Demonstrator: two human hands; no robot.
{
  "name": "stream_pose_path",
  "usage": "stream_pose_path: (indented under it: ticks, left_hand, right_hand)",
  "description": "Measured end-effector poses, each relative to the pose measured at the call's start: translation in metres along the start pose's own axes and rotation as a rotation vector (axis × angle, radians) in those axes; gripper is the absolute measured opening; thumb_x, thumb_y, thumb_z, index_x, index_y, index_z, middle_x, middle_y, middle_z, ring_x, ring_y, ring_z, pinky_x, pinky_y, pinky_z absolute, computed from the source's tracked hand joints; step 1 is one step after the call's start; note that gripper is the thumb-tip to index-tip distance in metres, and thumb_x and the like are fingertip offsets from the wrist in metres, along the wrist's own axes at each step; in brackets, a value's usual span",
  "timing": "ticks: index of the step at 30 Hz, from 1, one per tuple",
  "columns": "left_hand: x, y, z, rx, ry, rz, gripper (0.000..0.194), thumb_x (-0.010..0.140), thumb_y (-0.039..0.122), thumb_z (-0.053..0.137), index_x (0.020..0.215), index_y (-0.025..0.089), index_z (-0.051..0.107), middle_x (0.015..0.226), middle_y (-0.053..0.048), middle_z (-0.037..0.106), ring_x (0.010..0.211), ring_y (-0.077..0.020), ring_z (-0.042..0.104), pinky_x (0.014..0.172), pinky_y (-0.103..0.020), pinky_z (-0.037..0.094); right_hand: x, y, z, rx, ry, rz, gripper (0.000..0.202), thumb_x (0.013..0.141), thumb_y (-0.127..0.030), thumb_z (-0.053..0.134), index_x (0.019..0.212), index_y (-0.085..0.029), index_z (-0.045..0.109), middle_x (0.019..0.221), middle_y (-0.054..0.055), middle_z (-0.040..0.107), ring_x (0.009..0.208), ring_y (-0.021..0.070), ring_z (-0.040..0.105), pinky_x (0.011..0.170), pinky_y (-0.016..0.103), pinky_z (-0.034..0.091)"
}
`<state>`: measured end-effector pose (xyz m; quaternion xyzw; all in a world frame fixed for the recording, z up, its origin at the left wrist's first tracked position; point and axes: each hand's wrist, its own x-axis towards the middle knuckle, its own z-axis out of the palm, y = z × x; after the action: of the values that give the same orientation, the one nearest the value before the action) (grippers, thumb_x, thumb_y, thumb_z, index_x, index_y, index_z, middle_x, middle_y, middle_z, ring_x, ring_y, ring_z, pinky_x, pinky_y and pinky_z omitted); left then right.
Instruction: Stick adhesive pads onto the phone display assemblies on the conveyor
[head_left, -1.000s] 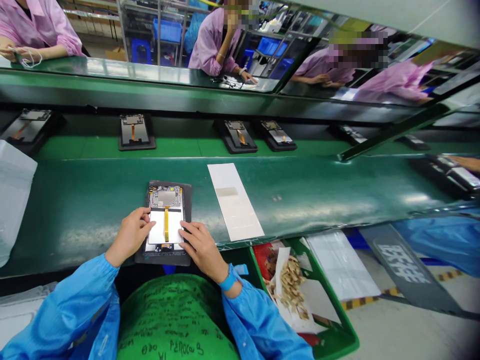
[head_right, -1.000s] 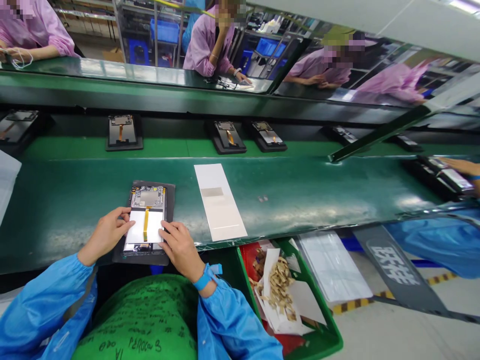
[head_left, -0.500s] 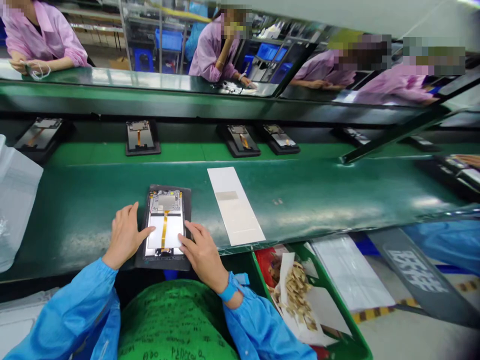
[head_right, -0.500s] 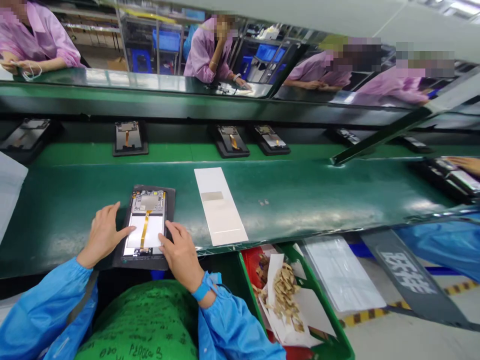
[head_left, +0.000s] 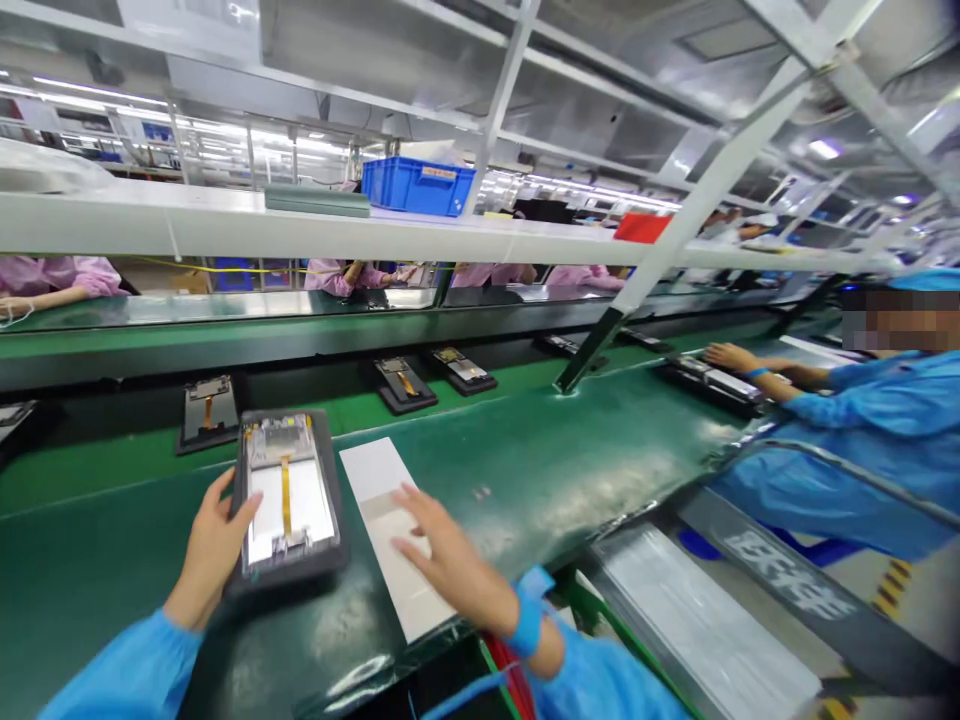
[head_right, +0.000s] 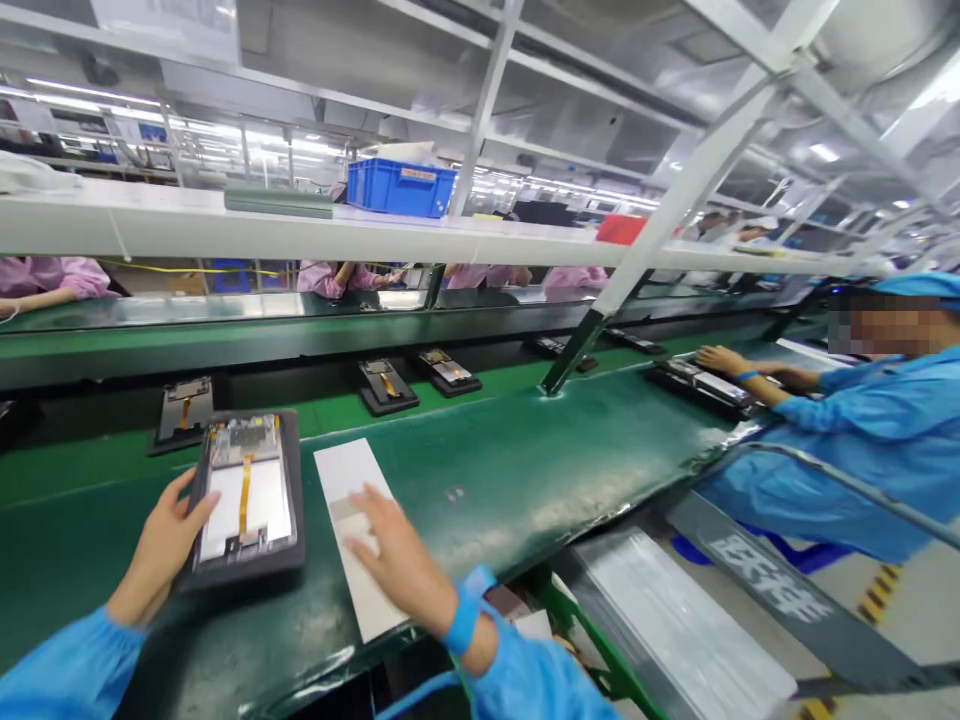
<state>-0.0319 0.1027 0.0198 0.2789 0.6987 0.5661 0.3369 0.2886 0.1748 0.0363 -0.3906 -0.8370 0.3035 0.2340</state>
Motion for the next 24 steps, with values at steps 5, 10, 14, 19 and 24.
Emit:
stream_pose_path:
  ticks: [5, 10, 14, 19, 24]
  left_hand:
    - [0.139, 0.041, 0.079, 0.184, 0.106, 0.062, 0.061, 0.090, 0.025, 0.060, 0.145, 0.007, 0.038, 0.124, -0.021, 0.066, 0.106, -0.0246, 0.069, 0.089, -0.036, 0.056]
    - [0.201, 0.053, 0.132, 0.403, 0.111, 0.138, 0.063, 0.088, 0.024, 0.053, 0.145, 0.002, 0.036, 0.148, -0.030, 0.043, 0.146, -0.0391, 0.030, 0.115, -0.057, 0.027]
    - [0.203, 0.048, 0.219, 0.518, -0.079, 0.310, 0.055, 0.088, 0.027, 0.054, 0.140, 0.012, 0.048, 0.154, -0.018, 0.042, 0.147, -0.0297, 0.030, 0.121, -0.045, 0.019]
    - [0.206, 0.039, 0.357, 0.574, -0.246, 0.296, 0.055, 0.084, 0.037, 0.064, 0.130, 0.007, 0.057, 0.142, -0.024, 0.055, 0.141, -0.0358, 0.040, 0.119, -0.050, 0.025]
    - [0.192, 0.055, 0.376, 0.502, -0.178, 0.279, 0.059, 0.090, 0.026, 0.051, 0.143, 0.001, 0.041, 0.150, -0.027, 0.043, 0.143, -0.0306, 0.039, 0.118, -0.041, 0.030]
  right_hand:
    - [0.113, 0.115, -0.092, -0.416, 0.103, 0.247, 0.049, 0.092, -0.026, 0.059, 0.138, -0.011, 0.055, 0.144, 0.019, 0.054, 0.138, 0.0296, 0.047, 0.115, 0.046, 0.038]
    - [0.203, 0.207, -0.115, -0.449, 0.190, 0.385, 0.048, 0.092, -0.025, 0.056, 0.138, -0.007, 0.055, 0.140, 0.021, 0.057, 0.134, 0.0292, 0.051, 0.114, 0.040, 0.038]
    - [0.258, 0.260, -0.117, -0.436, 0.207, 0.462, 0.051, 0.095, -0.028, 0.053, 0.139, -0.003, 0.052, 0.139, 0.025, 0.057, 0.134, 0.0318, 0.051, 0.112, 0.041, 0.038]
    - [0.304, 0.284, -0.117, -0.391, 0.123, 0.511, 0.039, 0.091, -0.031, 0.059, 0.115, -0.002, 0.068, 0.113, 0.027, 0.070, 0.114, 0.0359, 0.065, 0.096, 0.042, 0.048]
    - [0.295, 0.247, -0.116, -0.298, 0.102, 0.442, 0.030, 0.092, -0.033, 0.057, 0.100, -0.010, 0.073, 0.098, 0.017, 0.075, 0.101, 0.0293, 0.069, 0.086, 0.034, 0.051]
